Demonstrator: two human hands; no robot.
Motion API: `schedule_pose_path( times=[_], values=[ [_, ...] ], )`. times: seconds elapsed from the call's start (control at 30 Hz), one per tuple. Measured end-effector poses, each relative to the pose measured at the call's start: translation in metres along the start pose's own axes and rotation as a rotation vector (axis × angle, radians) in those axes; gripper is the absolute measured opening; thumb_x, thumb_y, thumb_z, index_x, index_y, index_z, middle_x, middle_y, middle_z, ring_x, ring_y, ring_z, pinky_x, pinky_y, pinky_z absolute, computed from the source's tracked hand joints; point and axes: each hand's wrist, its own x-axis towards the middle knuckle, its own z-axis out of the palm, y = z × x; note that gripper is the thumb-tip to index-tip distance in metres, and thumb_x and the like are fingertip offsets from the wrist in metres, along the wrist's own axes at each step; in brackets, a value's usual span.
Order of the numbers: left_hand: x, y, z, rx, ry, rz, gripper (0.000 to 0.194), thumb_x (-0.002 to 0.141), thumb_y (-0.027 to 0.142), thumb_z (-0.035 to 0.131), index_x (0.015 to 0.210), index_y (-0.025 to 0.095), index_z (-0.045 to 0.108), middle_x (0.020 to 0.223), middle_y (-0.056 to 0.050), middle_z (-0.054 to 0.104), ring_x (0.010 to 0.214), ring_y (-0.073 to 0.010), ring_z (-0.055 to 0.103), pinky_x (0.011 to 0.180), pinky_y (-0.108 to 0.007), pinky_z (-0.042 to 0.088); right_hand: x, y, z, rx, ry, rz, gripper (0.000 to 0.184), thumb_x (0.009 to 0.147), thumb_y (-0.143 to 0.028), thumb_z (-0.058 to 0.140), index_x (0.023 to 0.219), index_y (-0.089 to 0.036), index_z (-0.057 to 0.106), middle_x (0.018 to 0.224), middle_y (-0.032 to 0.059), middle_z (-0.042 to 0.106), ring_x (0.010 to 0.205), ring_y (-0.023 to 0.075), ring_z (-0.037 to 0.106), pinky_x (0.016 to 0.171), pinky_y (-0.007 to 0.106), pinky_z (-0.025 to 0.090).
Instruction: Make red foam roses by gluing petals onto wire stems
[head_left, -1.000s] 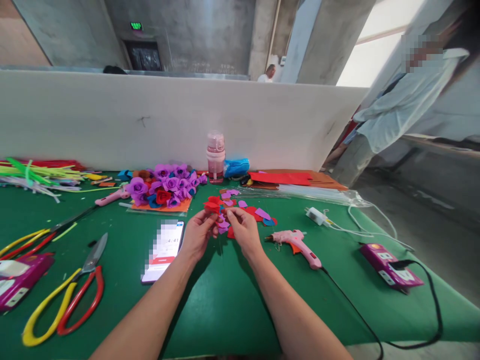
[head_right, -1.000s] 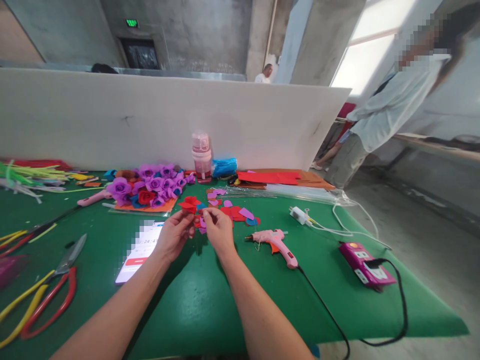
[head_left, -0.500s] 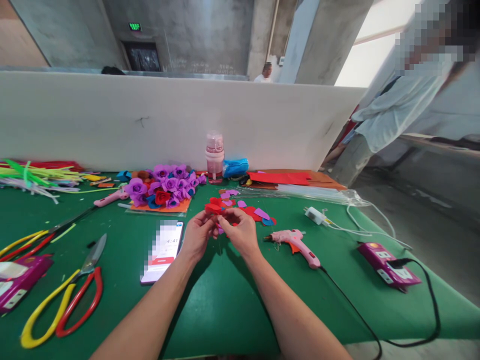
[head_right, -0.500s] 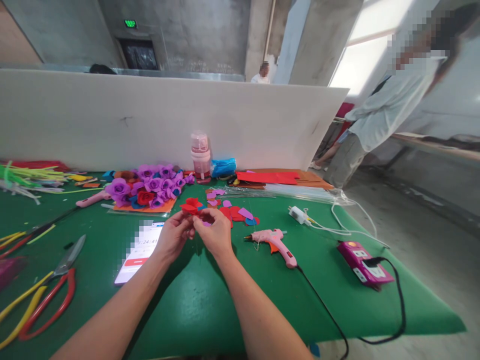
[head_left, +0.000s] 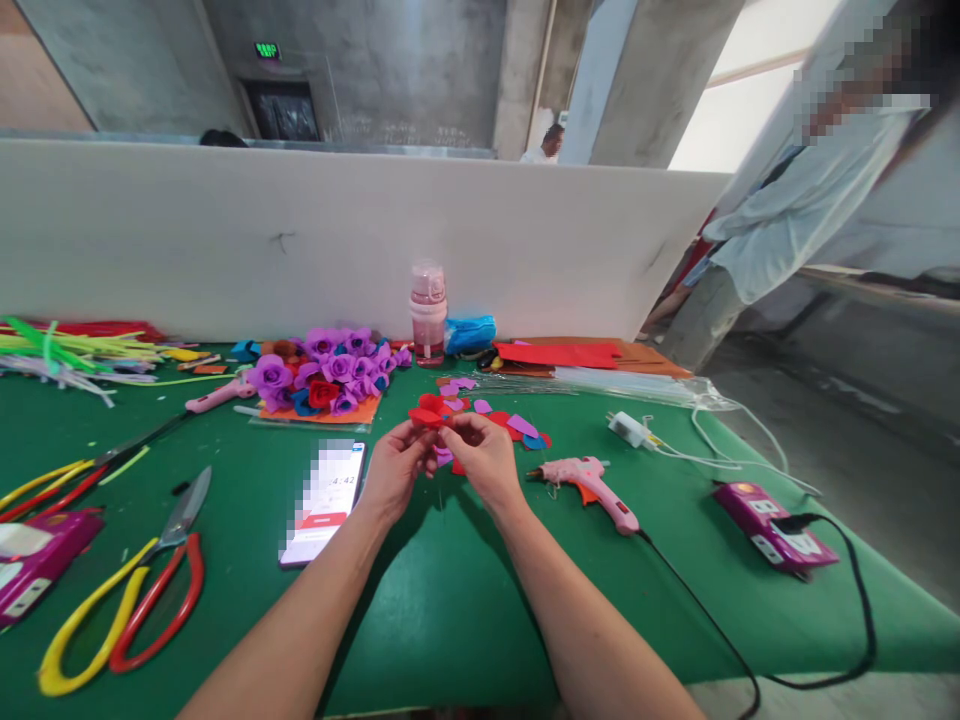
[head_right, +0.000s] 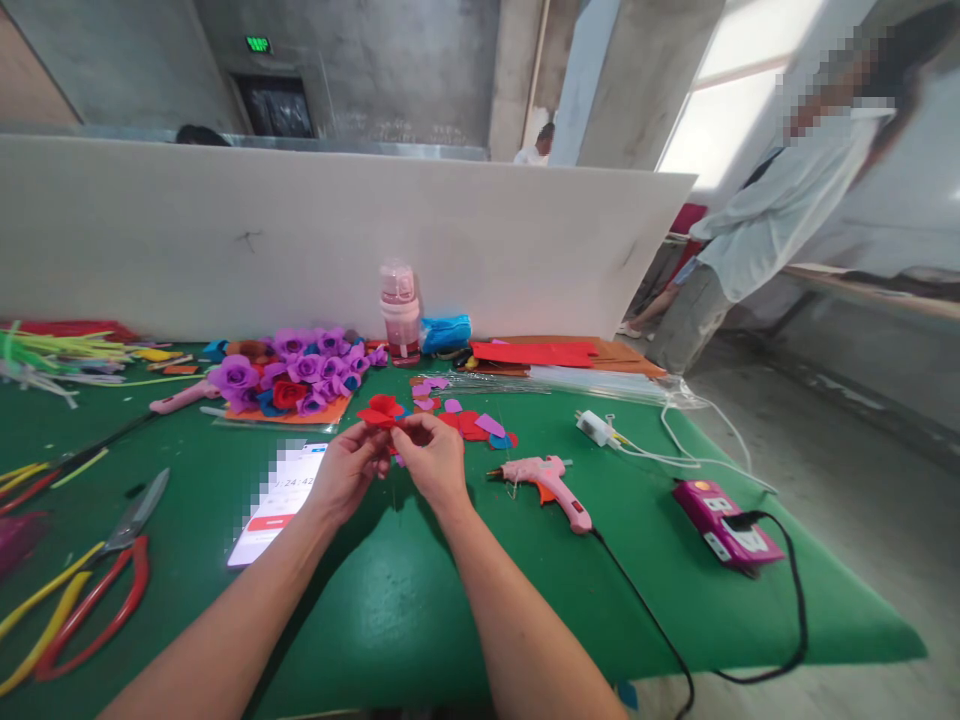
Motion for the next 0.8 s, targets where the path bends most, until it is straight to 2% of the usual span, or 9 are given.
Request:
schedule_pose_path(
  times=[0.1,0.3,0.4,0.53,0.6,0.67,0.73,0.8],
  values=[
    [0.000,-0.001,-0.001,-0.019,-0.004,-0.011,0.030,0.064,0.029,0.076,0.089,0.015,0.065,0.067,0.002,0.063,0.043,-0.0043,0.050,0.040,-0.016,0.038,0.001,0.000,-0.001,0.009,0.003,0.004,0.015,0.068,-0.032,0.063,0.073,-0.019,0.064,0.063,0.0005,0.066,0.058,0.0157,0.061,0.059,0.027,0.049],
    [0.002,-0.001,-0.003,-0.033,0.033,-0.046,0.031,0.065,0.031,0.076,0.086,0.014,0.063,0.069,-0.001,0.066,0.043,-0.0043,0.051,0.040,-0.016,0.039,0.003,0.002,-0.001,0.161,0.025,0.068,0.020,0.072,-0.035,0.055,0.075,-0.018,0.066,0.069,0.0015,0.068,0.067,0.0163,0.063,0.064,0.027,0.050],
    [0.002,0.000,-0.002,-0.028,0.056,-0.029,0.032,0.063,0.030,0.076,0.087,0.014,0.063,0.066,0.002,0.063,0.042,-0.0040,0.050,0.039,-0.016,0.039,0.001,0.006,0.005,0.094,0.002,0.057,0.019,0.071,-0.034,0.058,0.077,-0.018,0.066,0.068,0.0017,0.068,0.065,0.0166,0.062,0.061,0.027,0.049],
    [0.002,-0.002,0.000,-0.032,0.081,0.005,0.034,0.061,0.027,0.077,0.090,0.014,0.064,0.059,0.005,0.059,0.041,-0.0049,0.049,0.040,-0.017,0.039,-0.005,0.005,0.010,-0.070,0.063,-0.004,0.017,0.073,-0.033,0.058,0.076,-0.017,0.066,0.072,0.0037,0.068,0.064,0.0164,0.062,0.062,0.028,0.050],
    [0.002,-0.002,-0.001,-0.046,0.083,0.012,0.035,0.062,0.027,0.077,0.092,0.015,0.063,0.062,0.003,0.062,0.042,-0.0047,0.049,0.041,-0.017,0.038,-0.010,-0.002,0.008,-0.159,0.108,-0.122,0.017,0.077,-0.031,0.056,0.080,-0.018,0.066,0.077,0.0049,0.068,0.069,0.0172,0.062,0.067,0.030,0.051],
    [0.002,-0.003,-0.001,-0.058,0.081,0.012,0.033,0.063,0.028,0.076,0.091,0.015,0.063,0.065,0.003,0.063,0.042,-0.0039,0.049,0.042,-0.016,0.037,-0.016,-0.011,0.003,-0.234,0.159,-0.351,0.023,0.080,-0.029,0.054,0.099,-0.020,0.065,0.091,0.0071,0.067,0.081,0.0195,0.062,0.076,0.035,0.051],
    [0.002,-0.003,-0.002,-0.055,0.085,0.010,0.029,0.065,0.028,0.075,0.088,0.015,0.063,0.065,0.002,0.064,0.043,-0.0036,0.049,0.042,-0.016,0.036,-0.022,-0.021,-0.002,-0.284,0.218,-0.626,0.048,0.079,-0.026,0.055,0.127,-0.024,0.049,0.112,0.0095,0.061,0.097,0.0231,0.058,0.086,0.041,0.048],
    [0.002,-0.002,-0.001,-0.044,0.094,0.007,0.028,0.065,0.027,0.075,0.088,0.015,0.063,0.066,0.001,0.064,0.046,-0.0044,0.051,0.043,-0.016,0.037,-0.027,-0.029,-0.005,-0.306,0.242,-0.784,0.066,0.081,-0.025,0.054,0.141,-0.027,0.028,0.120,0.0100,0.056,0.102,0.0250,0.055,0.088,0.045,0.047]
  ],
)
